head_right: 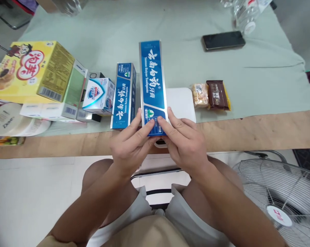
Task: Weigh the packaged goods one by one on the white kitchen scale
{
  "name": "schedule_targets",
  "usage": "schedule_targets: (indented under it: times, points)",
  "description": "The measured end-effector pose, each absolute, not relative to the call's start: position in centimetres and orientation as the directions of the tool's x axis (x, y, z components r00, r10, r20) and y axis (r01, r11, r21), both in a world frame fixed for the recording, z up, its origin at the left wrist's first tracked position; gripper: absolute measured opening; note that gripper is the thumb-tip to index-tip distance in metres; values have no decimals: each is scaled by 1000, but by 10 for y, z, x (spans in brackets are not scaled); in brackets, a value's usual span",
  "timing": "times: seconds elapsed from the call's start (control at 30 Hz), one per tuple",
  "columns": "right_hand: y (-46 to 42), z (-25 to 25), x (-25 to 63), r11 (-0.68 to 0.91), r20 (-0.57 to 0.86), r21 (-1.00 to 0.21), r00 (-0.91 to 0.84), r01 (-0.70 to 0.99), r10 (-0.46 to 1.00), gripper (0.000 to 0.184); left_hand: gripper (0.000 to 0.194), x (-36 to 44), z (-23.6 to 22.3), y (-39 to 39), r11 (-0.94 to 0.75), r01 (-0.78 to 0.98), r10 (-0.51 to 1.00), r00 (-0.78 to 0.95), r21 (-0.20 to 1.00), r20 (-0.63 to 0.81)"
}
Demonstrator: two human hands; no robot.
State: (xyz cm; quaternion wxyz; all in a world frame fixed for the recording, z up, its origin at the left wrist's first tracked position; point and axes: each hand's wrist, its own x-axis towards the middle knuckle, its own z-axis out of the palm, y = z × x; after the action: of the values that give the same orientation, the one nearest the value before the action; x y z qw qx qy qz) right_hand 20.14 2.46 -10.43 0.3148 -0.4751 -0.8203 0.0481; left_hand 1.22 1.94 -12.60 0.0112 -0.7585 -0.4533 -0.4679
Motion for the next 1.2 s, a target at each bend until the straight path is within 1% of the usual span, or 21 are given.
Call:
schedule_targets:
  times: [0.23, 0.37, 0.47, 0.57, 0.63, 0.67, 0.8, 0.9, 1.1, 1.2]
  points:
    - [14, -118, 236, 546, 470, -376, -353, 749, 809, 44, 31, 41, -135, 14, -625, 668, 668, 189, 404, 720]
    - [12, -114, 240, 520, 436, -386, -346, 762, 831, 40, 34, 45, -133, 14, -639, 616, 683, 179, 460, 709]
    - [11, -107, 242, 462, 414, -421, -288, 780, 864, 40, 38, 41, -131, 20, -599, 616, 710, 113, 511, 695]
    - [12, -101, 243, 428, 486, -460, -183, 778, 855, 44, 43, 35, -130, 28, -541, 656, 713, 26, 526, 701]
    - [14, -99, 240, 431, 541, -460, -139, 776, 829, 44, 43, 33, -131, 32, -536, 652, 714, 12, 536, 700]
    - [15, -99, 237, 424, 542, -463, -130, 778, 830, 45, 41, 32, -131, 33, -545, 636, 719, 19, 546, 695]
    - [16, -101, 214, 401, 477, -514, -136, 758, 868, 54, 38, 34, -132, 31, -587, 559, 739, 74, 586, 670]
    - [16, -106, 196, 371, 429, -526, -138, 765, 893, 59, 41, 37, -133, 28, -586, 527, 765, 108, 615, 635]
    - [17, -112, 185, 217, 296, -508, -68, 833, 953, 63, 43, 39, -135, 28, -572, 504, 794, 143, 647, 590]
    - [20, -113, 188, 227, 298, -528, -71, 818, 952, 65, 43, 38, -135, 29, -581, 477, 793, 149, 659, 591]
